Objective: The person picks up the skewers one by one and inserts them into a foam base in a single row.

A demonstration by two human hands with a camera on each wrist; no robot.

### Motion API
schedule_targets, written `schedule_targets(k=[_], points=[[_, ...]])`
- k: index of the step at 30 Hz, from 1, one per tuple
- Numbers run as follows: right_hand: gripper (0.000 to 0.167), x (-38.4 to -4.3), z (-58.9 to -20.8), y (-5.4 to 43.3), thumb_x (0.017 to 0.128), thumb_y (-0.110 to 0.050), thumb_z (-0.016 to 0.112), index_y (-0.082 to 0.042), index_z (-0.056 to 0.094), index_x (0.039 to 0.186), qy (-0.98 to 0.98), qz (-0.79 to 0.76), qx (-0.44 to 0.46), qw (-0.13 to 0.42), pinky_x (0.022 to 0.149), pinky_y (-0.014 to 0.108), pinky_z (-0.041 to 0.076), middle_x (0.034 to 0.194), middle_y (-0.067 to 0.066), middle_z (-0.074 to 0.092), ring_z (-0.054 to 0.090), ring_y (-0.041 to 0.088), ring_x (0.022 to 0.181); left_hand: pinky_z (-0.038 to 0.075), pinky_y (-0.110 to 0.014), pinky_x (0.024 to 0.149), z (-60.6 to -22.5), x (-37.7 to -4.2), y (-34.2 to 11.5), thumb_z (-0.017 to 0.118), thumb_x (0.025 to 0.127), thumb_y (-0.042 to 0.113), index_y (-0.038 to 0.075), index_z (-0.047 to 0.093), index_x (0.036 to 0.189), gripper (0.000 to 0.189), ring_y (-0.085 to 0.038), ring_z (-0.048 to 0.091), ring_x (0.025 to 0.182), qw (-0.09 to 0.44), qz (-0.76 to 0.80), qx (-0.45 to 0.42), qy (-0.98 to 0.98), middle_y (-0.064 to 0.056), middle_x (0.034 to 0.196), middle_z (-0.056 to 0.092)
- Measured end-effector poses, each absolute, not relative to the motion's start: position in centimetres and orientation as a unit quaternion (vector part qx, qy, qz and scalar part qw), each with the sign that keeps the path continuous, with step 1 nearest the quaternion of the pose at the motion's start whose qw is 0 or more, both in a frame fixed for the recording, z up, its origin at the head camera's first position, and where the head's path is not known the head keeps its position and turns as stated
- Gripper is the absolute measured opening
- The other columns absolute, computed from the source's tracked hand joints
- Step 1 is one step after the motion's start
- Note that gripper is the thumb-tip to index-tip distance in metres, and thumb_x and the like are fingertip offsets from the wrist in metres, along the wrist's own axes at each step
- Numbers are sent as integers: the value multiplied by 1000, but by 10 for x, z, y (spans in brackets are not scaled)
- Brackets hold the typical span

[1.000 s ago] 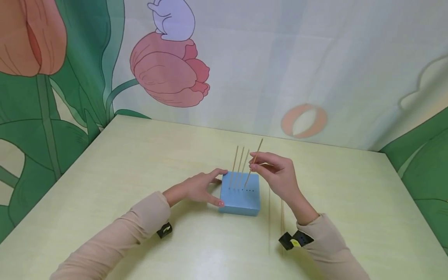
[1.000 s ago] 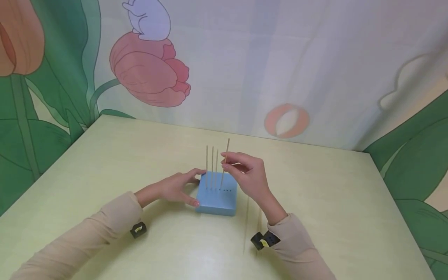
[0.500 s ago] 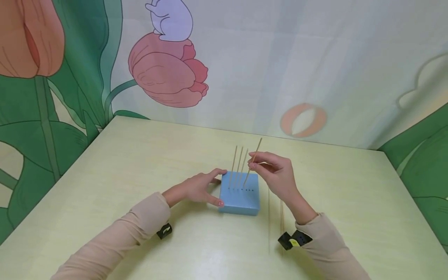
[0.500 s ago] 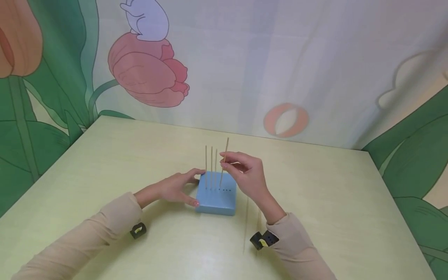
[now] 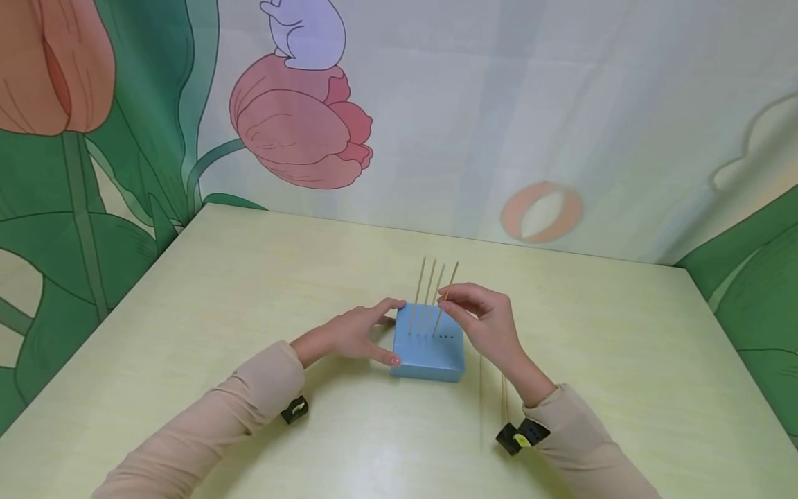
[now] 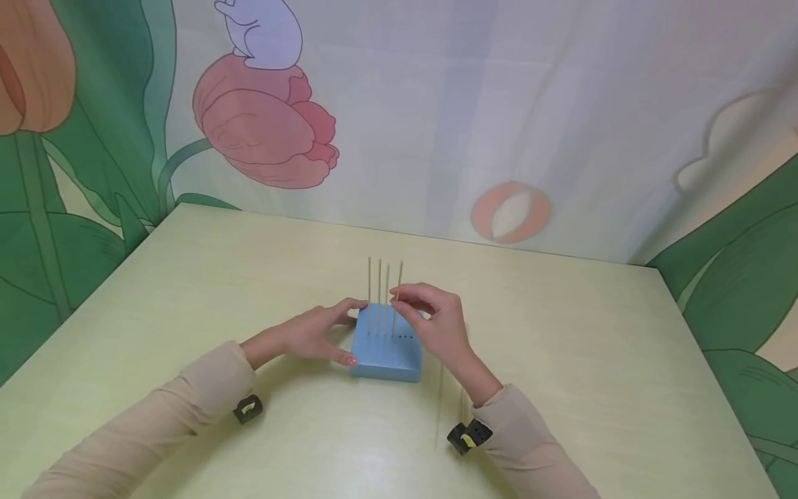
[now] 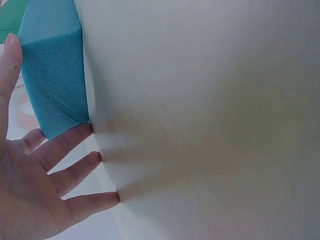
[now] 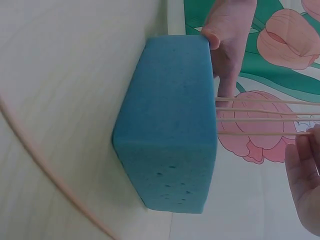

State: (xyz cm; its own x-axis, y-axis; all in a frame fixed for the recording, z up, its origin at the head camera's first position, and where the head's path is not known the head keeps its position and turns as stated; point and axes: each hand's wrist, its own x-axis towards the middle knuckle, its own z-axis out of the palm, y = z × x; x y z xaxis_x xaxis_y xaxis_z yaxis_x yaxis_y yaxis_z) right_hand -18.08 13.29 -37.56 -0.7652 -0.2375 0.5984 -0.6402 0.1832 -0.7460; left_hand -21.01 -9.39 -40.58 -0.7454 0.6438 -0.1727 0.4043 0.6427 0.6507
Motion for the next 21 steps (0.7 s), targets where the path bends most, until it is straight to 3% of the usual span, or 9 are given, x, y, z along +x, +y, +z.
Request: schedule_targets(k=[8,16,21], points=[[26,-177,-371,149,78,8,65,7,63,104,-785,543,273,116,71,25,51,89,19,65,63,15,80,28,-47,101,-406,-209,-94,77,71,39,17,22,142,92,-29,39,126,197,298,296,886,-14,131,49],[25,-173,-376,186,82,-2,66,1,63,106,-836,500,216,62,72,24,50,94,14,65,61,10,83,28,-48,101,-406,-208,-94,77,71,39,17,22,143,93,-29,38,126,199,307,297,882,-14,132,48],[26,-171,-382,207,82,-6,67,-1,63,107,-861,471,188,38,73,24,50,98,14,65,62,16,86,28,-47,101,-406,-209,-94,77,71,39,17,22,143,93,-28,37,127,201,306,294,883,-13,132,48]])
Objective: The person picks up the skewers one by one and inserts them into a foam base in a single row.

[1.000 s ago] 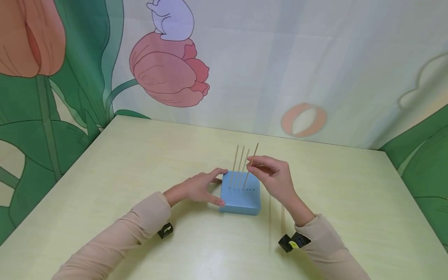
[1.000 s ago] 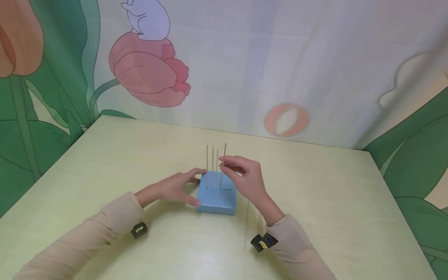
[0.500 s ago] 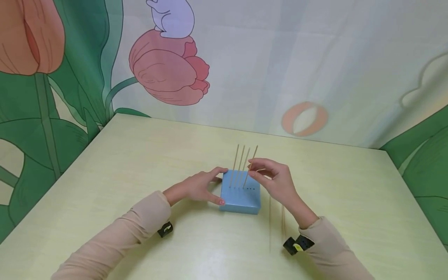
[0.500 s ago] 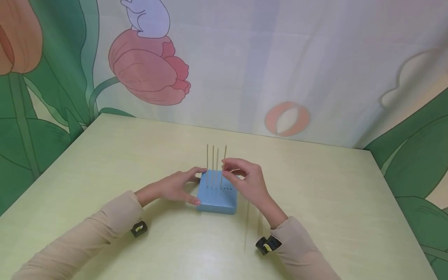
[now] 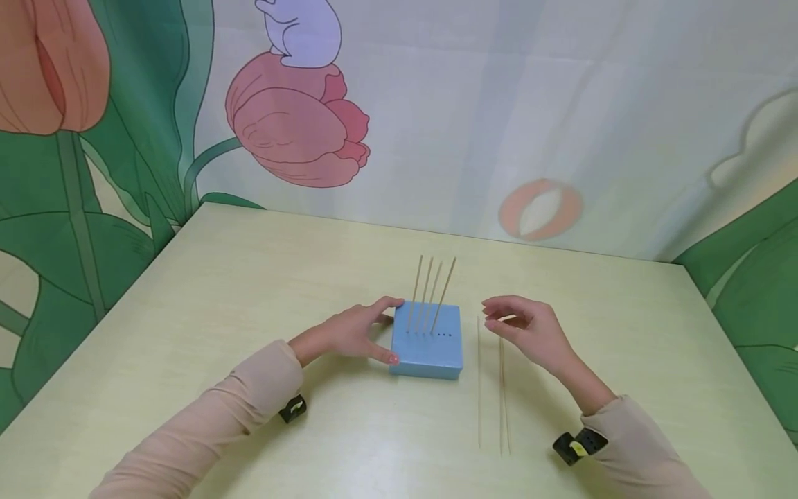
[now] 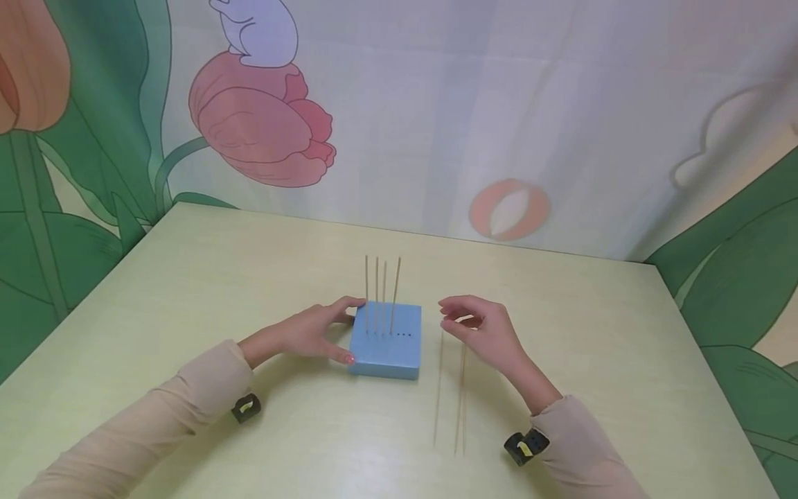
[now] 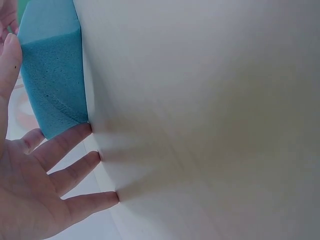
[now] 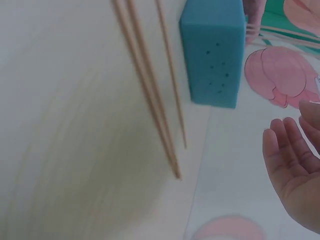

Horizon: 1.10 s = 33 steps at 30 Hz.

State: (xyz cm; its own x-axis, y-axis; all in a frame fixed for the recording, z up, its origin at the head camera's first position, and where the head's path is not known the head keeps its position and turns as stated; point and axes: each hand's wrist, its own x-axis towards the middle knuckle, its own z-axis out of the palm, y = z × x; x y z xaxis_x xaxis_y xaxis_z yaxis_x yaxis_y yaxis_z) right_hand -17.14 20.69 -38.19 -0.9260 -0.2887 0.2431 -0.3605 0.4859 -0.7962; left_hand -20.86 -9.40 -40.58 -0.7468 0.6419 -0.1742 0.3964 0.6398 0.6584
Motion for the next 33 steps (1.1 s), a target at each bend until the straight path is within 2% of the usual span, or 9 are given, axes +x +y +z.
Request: schedule_targets(k=[6,13,16,20,23,28,33], points=[[30,-173,-390,225,80,-3,68,0,62,109,-883,442,160,24,76,28,50,104,18,63,61,26,90,27,-47,101,-406,-209,-94,76,71,40,17,21,143,94,-29,36,127,202,303,294,884,-13,133,48],[47,-179,-403,244,77,-9,72,2,55,119,-911,375,172,11,79,44,47,119,19,53,51,36,104,27,-48,102,-407,-209,-94,77,70,40,18,21,143,94,-28,36,128,203,307,289,884,-13,133,47],[59,-182,-407,249,75,-18,76,3,50,124,-926,326,191,3,85,53,40,127,22,45,42,40,114,27,-48,102,-407,-209,-94,76,71,40,19,21,143,93,-28,36,128,204,306,292,883,-13,133,47],[75,-185,-414,256,71,-29,78,4,44,129,-939,276,202,-31,92,63,25,135,29,32,25,48,123,27,-47,102,-408,-211,-94,76,71,39,18,21,143,93,-28,36,127,202,305,299,881,-14,133,47],[85,-186,-420,258,69,-37,78,3,39,133,-949,235,202,-57,90,68,20,138,31,25,17,52,124,27,-47,102,-408,-212,-94,76,71,39,18,20,143,93,-28,36,128,202,304,302,881,-14,133,47],[96,-184,-426,257,67,-49,75,-1,31,139,-958,191,199,-73,86,72,20,142,30,18,14,52,125,26,-48,102,-409,-213,-94,76,71,40,17,20,143,94,-30,35,128,203,299,301,882,-14,133,47],[96,-184,-429,255,69,-54,72,-4,31,140,-961,174,197,-80,88,69,18,143,28,15,12,50,127,27,-48,102,-408,-212,-94,76,71,40,17,21,143,93,-29,36,128,205,306,301,880,-14,133,47]])
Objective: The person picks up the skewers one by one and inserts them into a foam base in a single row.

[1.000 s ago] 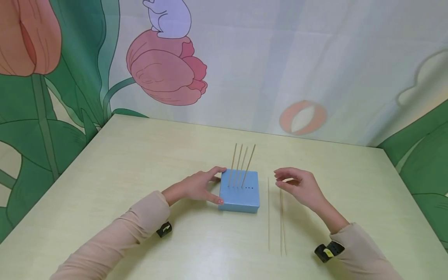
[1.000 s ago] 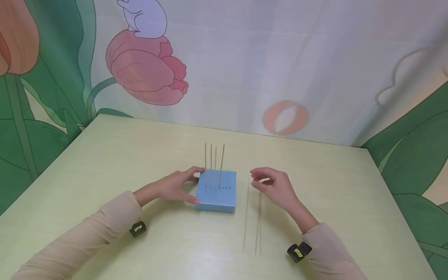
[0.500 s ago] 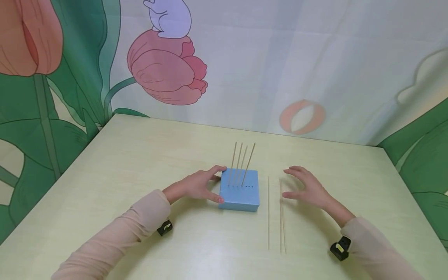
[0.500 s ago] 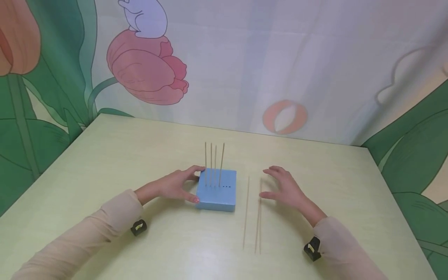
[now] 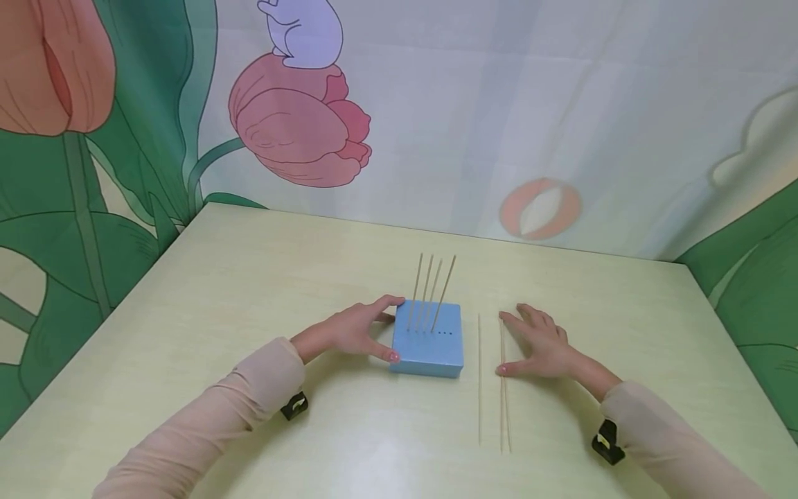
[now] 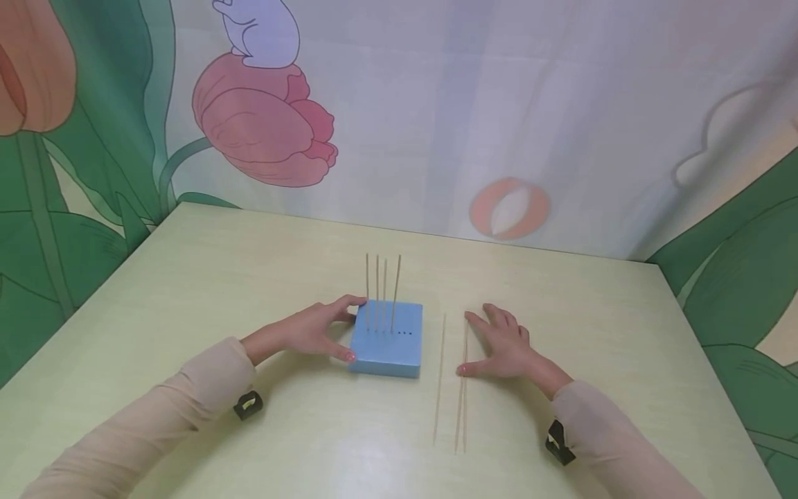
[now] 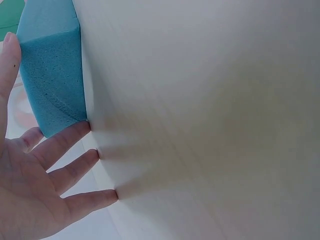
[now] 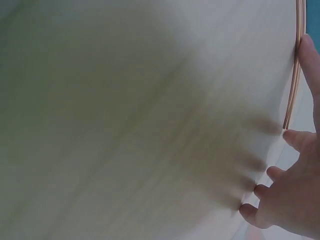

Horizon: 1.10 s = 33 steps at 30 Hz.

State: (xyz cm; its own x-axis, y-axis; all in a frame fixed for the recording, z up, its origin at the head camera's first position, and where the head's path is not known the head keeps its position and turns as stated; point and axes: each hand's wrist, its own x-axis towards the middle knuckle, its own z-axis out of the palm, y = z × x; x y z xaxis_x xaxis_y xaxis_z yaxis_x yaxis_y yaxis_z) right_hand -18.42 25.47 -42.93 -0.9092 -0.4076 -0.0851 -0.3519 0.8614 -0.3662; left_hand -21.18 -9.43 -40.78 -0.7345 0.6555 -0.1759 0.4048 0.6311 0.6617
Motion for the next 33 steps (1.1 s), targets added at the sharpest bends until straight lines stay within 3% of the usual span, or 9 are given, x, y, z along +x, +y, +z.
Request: schedule_targets(k=[21,33], points=[[85,-183,-426,253,65,-38,81,3,41,128,953,-224,-199,43,85,69,24,136,29,30,23,50,122,26,-47,102,-408,-211,-93,77,72,36,15,21,142,92,-30,36,127,199,302,302,882,-15,133,47],[89,-177,-418,254,64,-27,83,5,34,132,934,-302,-190,26,96,62,19,137,28,27,19,47,126,27,-48,102,-408,-211,-93,76,72,37,15,21,142,92,-30,37,127,199,305,306,880,-16,132,47]])
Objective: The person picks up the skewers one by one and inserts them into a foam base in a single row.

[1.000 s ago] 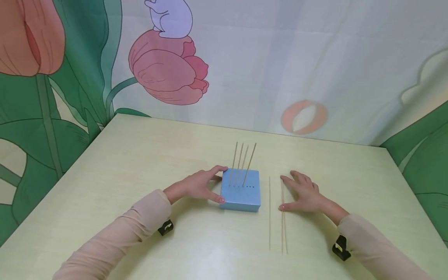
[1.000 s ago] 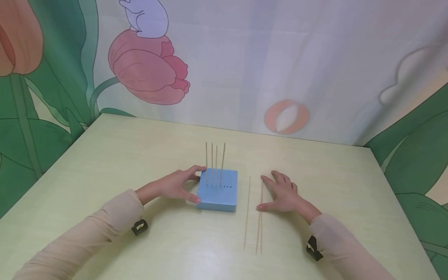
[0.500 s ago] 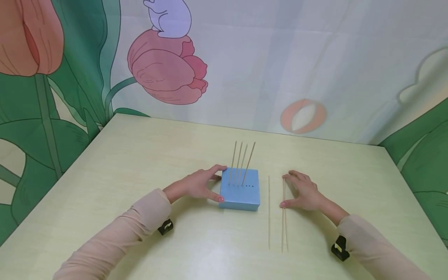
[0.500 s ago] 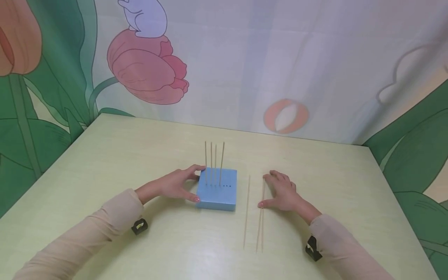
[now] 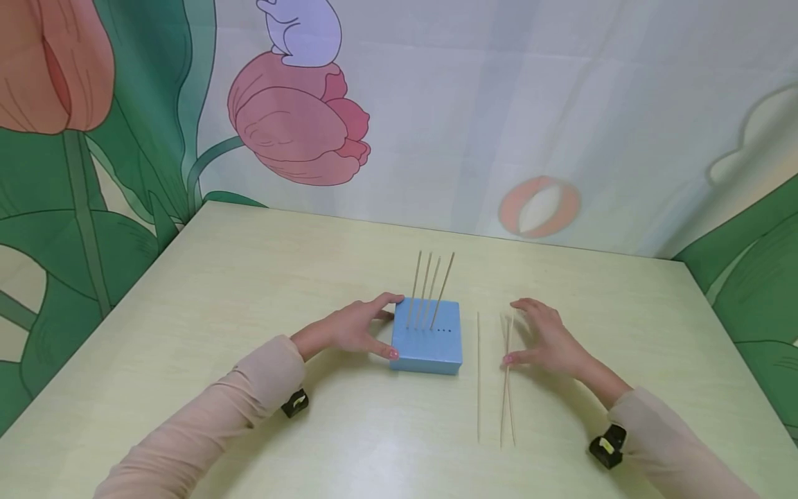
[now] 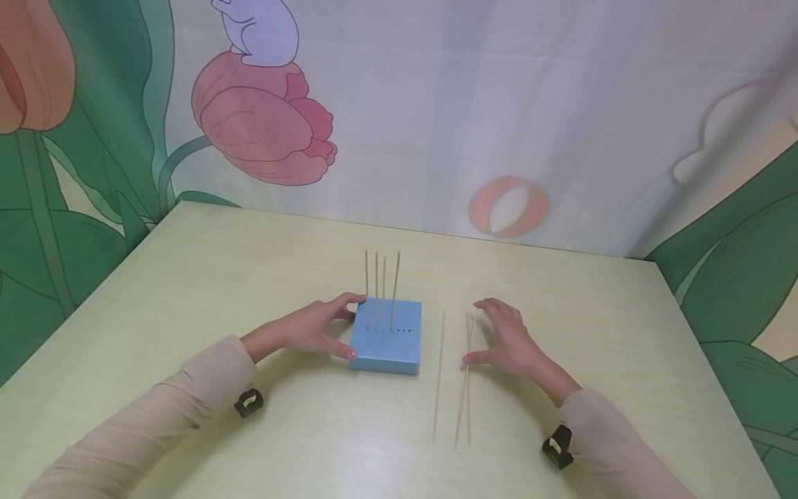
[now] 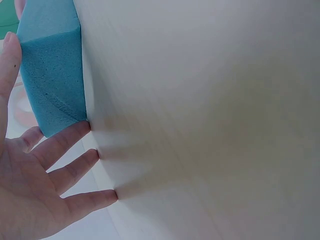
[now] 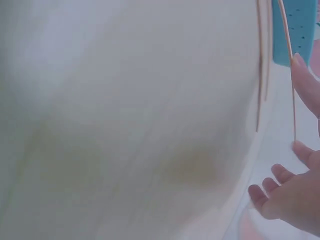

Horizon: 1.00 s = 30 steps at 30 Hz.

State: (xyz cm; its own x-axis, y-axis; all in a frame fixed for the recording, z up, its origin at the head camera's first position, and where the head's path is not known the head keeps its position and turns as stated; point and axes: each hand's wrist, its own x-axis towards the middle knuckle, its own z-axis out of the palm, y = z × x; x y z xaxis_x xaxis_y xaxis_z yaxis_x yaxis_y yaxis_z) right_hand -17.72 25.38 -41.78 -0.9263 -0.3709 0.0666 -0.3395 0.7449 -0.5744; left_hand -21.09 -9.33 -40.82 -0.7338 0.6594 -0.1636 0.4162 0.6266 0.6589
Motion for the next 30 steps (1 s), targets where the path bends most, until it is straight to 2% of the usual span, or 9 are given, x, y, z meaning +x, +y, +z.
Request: schedule_targets(k=[4,7,9,13,18,24,30], points=[[87,-174,-413,255,68,-16,81,3,31,136,917,-355,-182,0,93,53,32,130,26,40,37,40,118,26,-47,102,-408,-211,-93,76,72,37,16,21,143,92,-29,36,128,204,309,302,879,-15,134,46],[85,-171,-408,255,72,-7,77,-2,27,141,889,-426,-167,-11,84,38,45,113,24,52,55,29,100,26,-48,102,-407,-211,-93,76,72,37,16,21,143,92,-30,35,128,204,313,300,878,-15,134,46],[85,-168,-405,255,74,0,73,-7,23,143,859,-485,-162,-6,74,32,50,99,22,57,62,23,85,26,-48,102,-407,-210,-93,76,72,37,16,21,143,93,-30,35,128,204,313,299,878,-15,134,46],[88,-162,-398,252,78,9,65,-16,16,147,808,-564,-170,10,62,32,53,85,15,61,64,20,70,27,-48,102,-408,-211,-94,76,72,37,18,20,143,93,-28,36,128,206,313,296,878,-14,134,45],[89,-155,-383,244,77,12,64,-21,19,146,786,-586,-199,-17,61,34,53,81,11,62,64,23,68,27,-48,102,-408,-211,-94,76,72,38,18,21,143,93,-28,36,128,205,315,299,877,-14,134,46],[89,-151,-362,233,74,18,63,-15,22,146,765,-591,-245,-75,61,30,53,79,9,61,62,17,68,26,-48,102,-409,-212,-95,76,72,38,17,21,143,93,-28,37,127,202,311,302,878,-14,133,47],[89,-152,-345,227,70,27,59,-7,23,144,702,-609,-348,-126,60,26,52,81,10,60,61,15,71,26,-48,102,-409,-212,-95,76,72,39,17,20,143,93,-29,36,127,204,308,305,878,-14,133,47]])
